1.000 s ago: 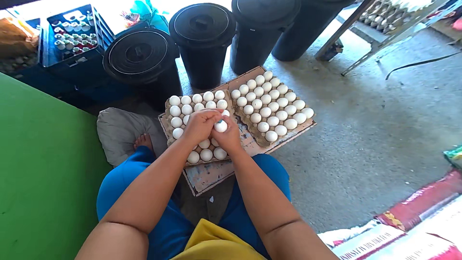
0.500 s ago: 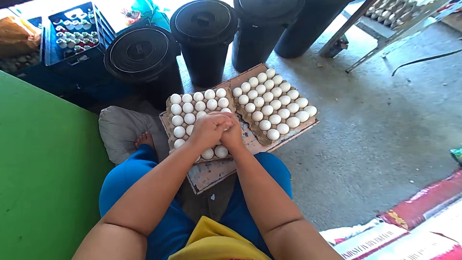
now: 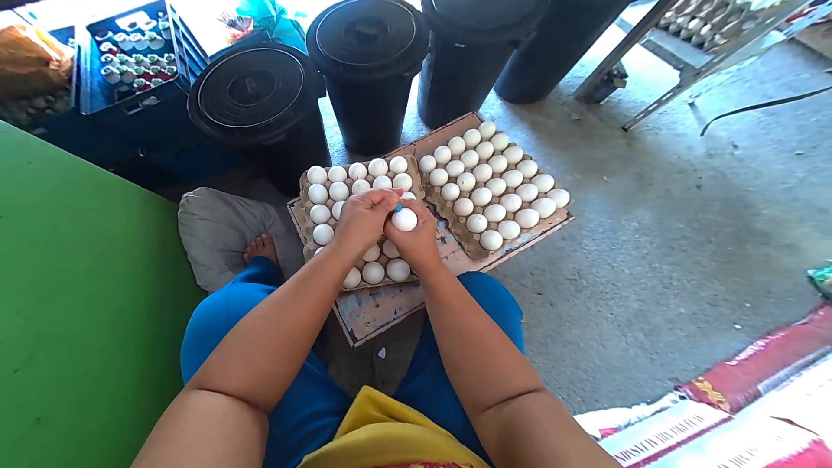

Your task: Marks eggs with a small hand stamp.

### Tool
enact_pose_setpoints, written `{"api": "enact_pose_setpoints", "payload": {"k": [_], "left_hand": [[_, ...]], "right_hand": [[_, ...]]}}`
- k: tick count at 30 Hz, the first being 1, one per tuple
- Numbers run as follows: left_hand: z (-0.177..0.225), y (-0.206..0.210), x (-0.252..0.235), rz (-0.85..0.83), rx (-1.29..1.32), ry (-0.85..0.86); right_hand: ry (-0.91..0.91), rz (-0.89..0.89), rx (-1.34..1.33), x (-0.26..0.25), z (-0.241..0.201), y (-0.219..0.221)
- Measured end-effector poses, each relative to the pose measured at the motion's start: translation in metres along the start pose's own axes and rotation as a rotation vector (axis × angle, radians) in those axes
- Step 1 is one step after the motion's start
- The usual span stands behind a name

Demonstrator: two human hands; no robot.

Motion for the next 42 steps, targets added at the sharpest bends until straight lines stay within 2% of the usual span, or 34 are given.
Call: {"api": "enact_pose_setpoints", "payload": {"k": [1, 4, 5, 6, 9, 10, 15, 17, 20, 21, 25, 27, 32, 37, 42], "left_hand": [[0.006, 0.0, 0.003, 0.008, -0.045, 0.045], [0.033, 0.013, 0.019, -0.025, -0.295, 0.394], [0.034, 0.015, 0.02, -0.036, -0.308, 0.425], [0.029, 0.014, 0.017, -0.043, -0.273, 0.38], [0.009, 0.002, 0.002, 0.018, -0.112, 0.109], [0.009, 0.001, 0.003, 0.035, -0.121, 0.089], [0.04, 0.023, 0.026, -0.021, -0.399, 0.43], [0.032, 0.016, 0.018, -0.022, -0.335, 0.385], [0.018, 0.0, 0.004, 0.031, -0.218, 0.173], [0.019, -0.001, 0.005, 0.049, -0.222, 0.164], [0.04, 0.026, 0.029, -0.018, -0.485, 0.438], [0.04, 0.031, 0.031, -0.038, -0.526, 0.514], [0.035, 0.005, 0.013, 0.077, -0.344, 0.35], [0.045, 0.033, 0.035, 0.006, -0.512, 0.534], [0.034, 0.006, 0.013, 0.096, -0.365, 0.353]], "right_hand": [[-0.001, 0.004, -0.013, 0.0, 0.0, 0.0], [0.055, 0.011, -0.073, 0.0, 0.001, -0.002], [0.063, 0.007, -0.073, 0.0, 0.001, -0.003], [0.073, 0.001, -0.053, 0.0, 0.002, -0.003], [0.03, -0.004, 0.01, -0.001, 0.002, -0.001], [0.008, -0.004, 0.014, -0.001, 0.001, 0.0], [0.066, -0.008, 0.0, 0.001, -0.005, -0.001], [0.045, -0.01, 0.039, 0.001, -0.003, -0.002], [-0.001, -0.023, 0.091, 0.0, -0.002, 0.0], [-0.003, -0.03, 0.094, 0.0, -0.003, 0.001], [0.057, -0.034, 0.09, 0.002, -0.004, 0.001], [0.051, -0.031, 0.094, 0.002, -0.005, 0.0], [0.023, -0.036, 0.128, -0.002, -0.002, -0.001], [0.067, -0.038, 0.1, 0.001, -0.007, -0.002], [0.048, -0.046, 0.174, -0.001, -0.002, -0.001]]}}
Point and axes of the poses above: each hand's wrist, its own x-axis away from the middle knuckle, its own y-axis out of the palm, z = x × y, the point moved 8 cm from there along -x, towards the middle knuckle, and after that the axes turned 2 degrees about -x, right-handed, at the moved point
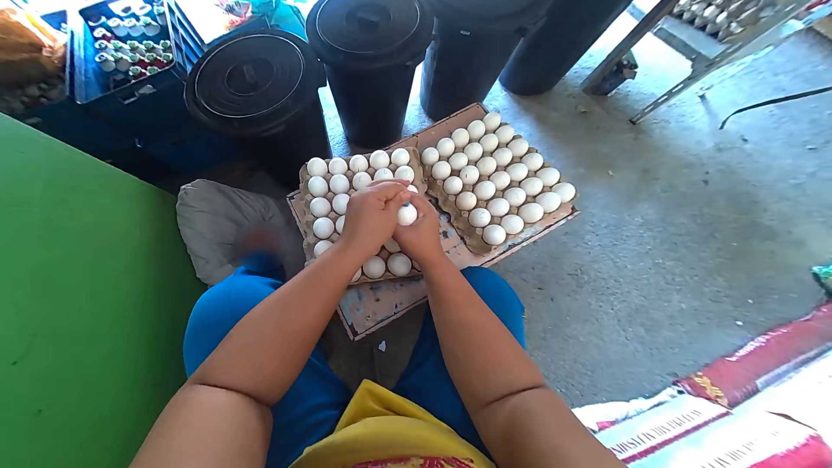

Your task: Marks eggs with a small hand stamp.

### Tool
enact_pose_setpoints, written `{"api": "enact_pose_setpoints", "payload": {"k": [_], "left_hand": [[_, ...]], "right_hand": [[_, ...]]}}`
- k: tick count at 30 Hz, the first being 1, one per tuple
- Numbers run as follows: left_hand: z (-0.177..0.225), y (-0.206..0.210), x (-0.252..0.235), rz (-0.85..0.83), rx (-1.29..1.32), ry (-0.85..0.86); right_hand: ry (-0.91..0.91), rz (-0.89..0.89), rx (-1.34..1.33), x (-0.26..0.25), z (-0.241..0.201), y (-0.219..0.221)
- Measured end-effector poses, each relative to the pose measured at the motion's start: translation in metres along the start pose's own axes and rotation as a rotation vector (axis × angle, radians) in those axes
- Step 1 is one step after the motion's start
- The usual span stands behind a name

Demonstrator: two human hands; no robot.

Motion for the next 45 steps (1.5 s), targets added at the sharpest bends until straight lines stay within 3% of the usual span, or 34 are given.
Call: {"api": "enact_pose_setpoints", "payload": {"k": [6, 12, 17, 22, 27, 32, 37, 39, 42, 43, 45], "left_hand": [[0.021, 0.018, 0.015, -0.08, -0.156, 0.171], [-0.008, -0.001, -0.003, -0.042, 0.0, -0.135], [0.015, 0.014, 0.01, -0.088, -0.08, 0.107], [-0.014, 0.002, -0.005, -0.079, 0.029, -0.119], [0.009, 0.016, 0.007, -0.127, -0.002, 0.078], [-0.01, 0.015, -0.002, -0.152, 0.167, -0.116], [0.008, 0.024, 0.006, -0.219, 0.119, 0.13], [-0.001, 0.018, 0.0, -0.205, 0.186, 0.053], [-0.019, 0.011, -0.004, -0.151, 0.287, -0.221], [-0.015, 0.01, -0.003, -0.137, 0.28, -0.199], [0.005, 0.013, 0.003, -0.153, 0.196, 0.002]], "right_hand": [[0.09, 0.002, 0.04, 0.003, -0.006, -0.001], [-0.047, 0.004, 0.023, 0.0, -0.003, 0.002], [0.043, 0.002, 0.0, 0.001, -0.002, -0.001], [0.014, -0.005, -0.057, 0.001, 0.002, 0.003], [0.059, -0.012, -0.056, 0.002, 0.003, 0.0], [0.102, -0.005, -0.069, 0.003, 0.005, 0.006], [0.063, 0.011, -0.17, 0.005, 0.004, -0.001], [0.076, 0.002, -0.173, 0.003, 0.008, -0.002], [0.032, -0.014, -0.203, 0.0, 0.009, 0.0], [0.017, -0.012, -0.217, 0.0, 0.008, -0.001], [0.025, 0.0, -0.265, 0.002, 0.006, -0.002]]}}
Point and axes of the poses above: each hand's wrist, its own x-axis away from the middle knuckle, its own y-axis out of the palm, z = x × y, the point moved 8 cm from there along -x, towards the middle knuckle, and after that the axes turned 2 degrees about -x, right-handed, at the moved point
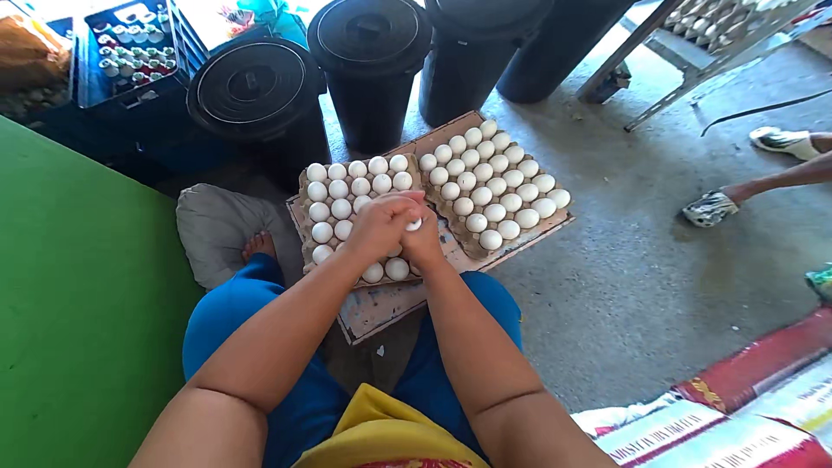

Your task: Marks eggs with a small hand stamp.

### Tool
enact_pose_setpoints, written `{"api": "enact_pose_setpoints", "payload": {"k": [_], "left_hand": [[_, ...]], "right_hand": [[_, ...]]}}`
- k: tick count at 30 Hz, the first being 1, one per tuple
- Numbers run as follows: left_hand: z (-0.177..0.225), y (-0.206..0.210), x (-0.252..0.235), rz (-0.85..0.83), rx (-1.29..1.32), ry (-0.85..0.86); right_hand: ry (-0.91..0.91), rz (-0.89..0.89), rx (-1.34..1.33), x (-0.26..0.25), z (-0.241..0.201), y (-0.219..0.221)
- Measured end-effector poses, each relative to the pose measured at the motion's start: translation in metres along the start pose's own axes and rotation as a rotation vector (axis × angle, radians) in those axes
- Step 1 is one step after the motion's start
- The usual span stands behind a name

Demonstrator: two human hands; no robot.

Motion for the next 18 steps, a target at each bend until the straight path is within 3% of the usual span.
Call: {"api": "enact_pose_setpoints", "payload": {"k": [3, 7, 12, 14, 16, 18], "left_hand": [[0.005, 0.005, 0.001, -0.048, -0.027, 0.131], [-0.017, -0.009, -0.004, 0.024, 0.098, -0.118], [0.01, 0.006, 0.006, -0.061, -0.103, 0.156], [-0.007, -0.005, 0.0, -0.013, -0.003, -0.001], [-0.035, -0.02, -0.006, 0.088, 0.139, -0.277], [-0.044, -0.033, -0.007, 0.188, 0.28, -0.403]], "right_hand": [[0.018, 0.008, -0.04, 0.001, -0.002, -0.002], [0.001, -0.008, -0.05, 0.0, 0.001, 0.0], [-0.025, -0.029, -0.043, 0.003, -0.004, 0.0], [0.01, -0.042, -0.113, 0.003, 0.001, -0.002], [0.023, -0.079, -0.406, 0.004, 0.001, 0.003], [0.05, -0.072, -0.601, 0.004, 0.001, 0.001]]}}
Point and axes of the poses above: each hand's wrist, its own x-axis away from the middle knuckle, its own y-axis out of the palm, z = x × y, the point moved 8 cm from there along -x, towards the middle knuckle, and after that the axes turned 2 degrees about -x, right-handed, at the moved point
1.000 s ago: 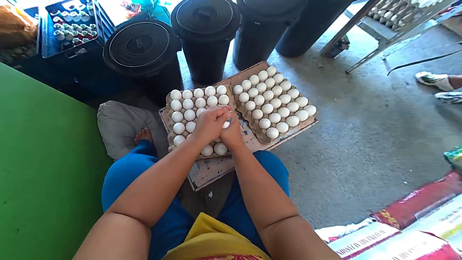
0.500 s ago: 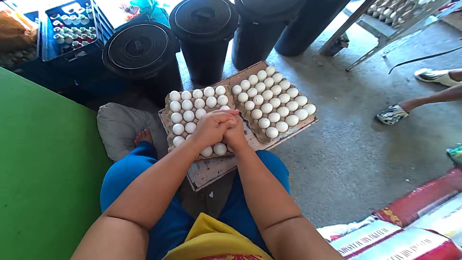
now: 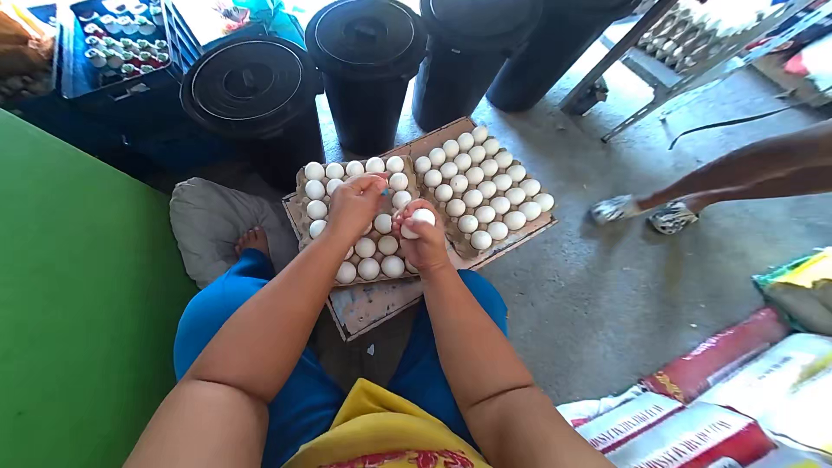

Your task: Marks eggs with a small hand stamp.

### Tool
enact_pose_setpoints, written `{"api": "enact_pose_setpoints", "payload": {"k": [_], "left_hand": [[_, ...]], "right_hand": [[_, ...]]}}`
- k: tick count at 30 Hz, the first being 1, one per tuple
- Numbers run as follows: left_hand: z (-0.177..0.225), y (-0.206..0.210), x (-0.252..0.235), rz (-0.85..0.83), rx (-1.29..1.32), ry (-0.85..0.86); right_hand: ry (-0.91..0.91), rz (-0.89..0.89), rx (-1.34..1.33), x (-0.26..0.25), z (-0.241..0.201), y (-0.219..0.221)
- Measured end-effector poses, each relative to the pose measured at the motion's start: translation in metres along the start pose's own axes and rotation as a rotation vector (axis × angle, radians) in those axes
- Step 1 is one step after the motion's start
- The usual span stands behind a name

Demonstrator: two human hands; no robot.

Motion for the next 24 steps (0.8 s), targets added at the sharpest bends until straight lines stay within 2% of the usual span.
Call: {"api": "enact_pose_setpoints", "payload": {"k": [2, 5, 7, 11, 14, 18, 20, 22, 24], "left_hand": [[0.016, -0.011, 0.002, 0.027, 0.062, 0.012], [0.043, -0.03, 0.007, 0.046, 0.068, 0.101], [0.049, -0.043, 0.01, 0.063, 0.108, 0.124], [0.055, -0.068, 0.019, 0.094, 0.19, 0.109], [0.061, -0.084, 0.025, 0.099, 0.185, 0.15], [0.066, -0.101, 0.033, 0.143, 0.131, 0.206], [0.068, -0.108, 0.036, 0.157, 0.095, 0.247], [0.07, -0.112, 0.039, 0.169, 0.07, 0.28], [0.072, -0.116, 0.041, 0.181, 0.059, 0.296]], "right_hand": [[0.044, 0.114, 0.053, 0.001, -0.001, -0.013], [0.168, 0.303, 0.294, 0.001, -0.007, -0.029], [0.214, 0.362, 0.367, 0.0, -0.007, -0.034], [0.324, 0.392, 0.304, -0.008, -0.001, -0.02], [0.327, 0.313, 0.521, -0.022, 0.004, -0.01], [0.289, 0.094, 1.228, -0.048, 0.005, -0.003], [0.315, 0.016, 1.484, -0.056, 0.013, -0.001], [0.299, -0.037, 1.622, -0.06, 0.024, -0.003], [0.238, -0.084, 1.646, -0.059, 0.031, -0.005]]}}
Point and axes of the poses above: each hand's wrist, its own x-axis away from the middle knuckle, its own y-axis out of the palm, z = x × y, the point moved 8 cm from there along -x, towards the middle knuckle, and after that the axes turned 2 degrees about -x, right-handed, at the moved point
